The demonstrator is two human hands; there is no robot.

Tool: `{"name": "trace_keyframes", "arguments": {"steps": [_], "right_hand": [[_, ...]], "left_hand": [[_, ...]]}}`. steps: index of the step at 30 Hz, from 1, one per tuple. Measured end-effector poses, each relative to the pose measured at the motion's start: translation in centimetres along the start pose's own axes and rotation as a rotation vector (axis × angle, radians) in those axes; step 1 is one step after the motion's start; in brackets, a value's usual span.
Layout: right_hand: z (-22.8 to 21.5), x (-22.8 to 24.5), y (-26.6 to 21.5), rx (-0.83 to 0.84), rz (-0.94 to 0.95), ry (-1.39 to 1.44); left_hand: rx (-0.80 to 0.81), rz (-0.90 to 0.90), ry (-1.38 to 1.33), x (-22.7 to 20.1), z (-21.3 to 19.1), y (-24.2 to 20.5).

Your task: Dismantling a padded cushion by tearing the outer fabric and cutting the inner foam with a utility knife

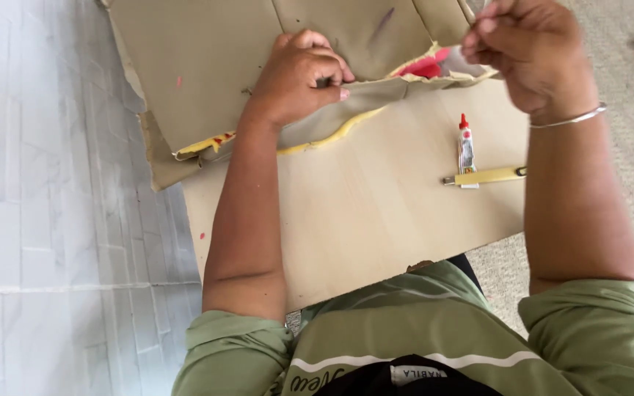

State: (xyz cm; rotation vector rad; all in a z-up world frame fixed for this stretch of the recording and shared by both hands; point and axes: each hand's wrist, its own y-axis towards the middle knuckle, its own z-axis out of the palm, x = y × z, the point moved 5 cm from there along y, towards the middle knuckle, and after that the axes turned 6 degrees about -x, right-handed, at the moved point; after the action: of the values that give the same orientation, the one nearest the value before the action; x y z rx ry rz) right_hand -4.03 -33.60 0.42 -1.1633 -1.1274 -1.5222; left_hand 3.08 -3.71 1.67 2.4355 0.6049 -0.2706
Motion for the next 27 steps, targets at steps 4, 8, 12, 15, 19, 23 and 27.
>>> {"name": "trace_keyframes", "arguments": {"steps": [4, 8, 12, 15, 19, 23, 27], "right_hand": [[3.7, -0.4, 1.8, 0.048, 0.016, 0.013], [5.5, -2.8, 4.0, 0.064, -0.088, 0.005], [8.0, -1.1, 1.6, 0.135, -0.162, -0.226], [9.0, -0.9, -0.2, 0.294, -0.38, -0.416], [9.4, -1.3, -1.6, 0.343, -0.374, -0.441], [9.2, -2.0, -1.9, 0.252, -0.254, -0.206], [8.8, -3.5, -1.4, 0.184, -0.071, 0.043]], "left_hand": [[-0.012, 0.006, 0.001, 0.5, 0.3, 0.0], [-0.014, 0.04, 0.034, 1.4, 1.0, 0.1], [0.026, -0.023, 0.003, 0.3, 0.3, 0.1], [0.017, -0.013, 0.011, 0.6, 0.5, 0.0], [0.025, -0.031, 0.019, 0.5, 0.5, 0.0], [0.007, 0.0, 0.027, 0.3, 0.4, 0.1], [-0.008, 0.011, 0.022, 0.5, 0.5, 0.0]]}}
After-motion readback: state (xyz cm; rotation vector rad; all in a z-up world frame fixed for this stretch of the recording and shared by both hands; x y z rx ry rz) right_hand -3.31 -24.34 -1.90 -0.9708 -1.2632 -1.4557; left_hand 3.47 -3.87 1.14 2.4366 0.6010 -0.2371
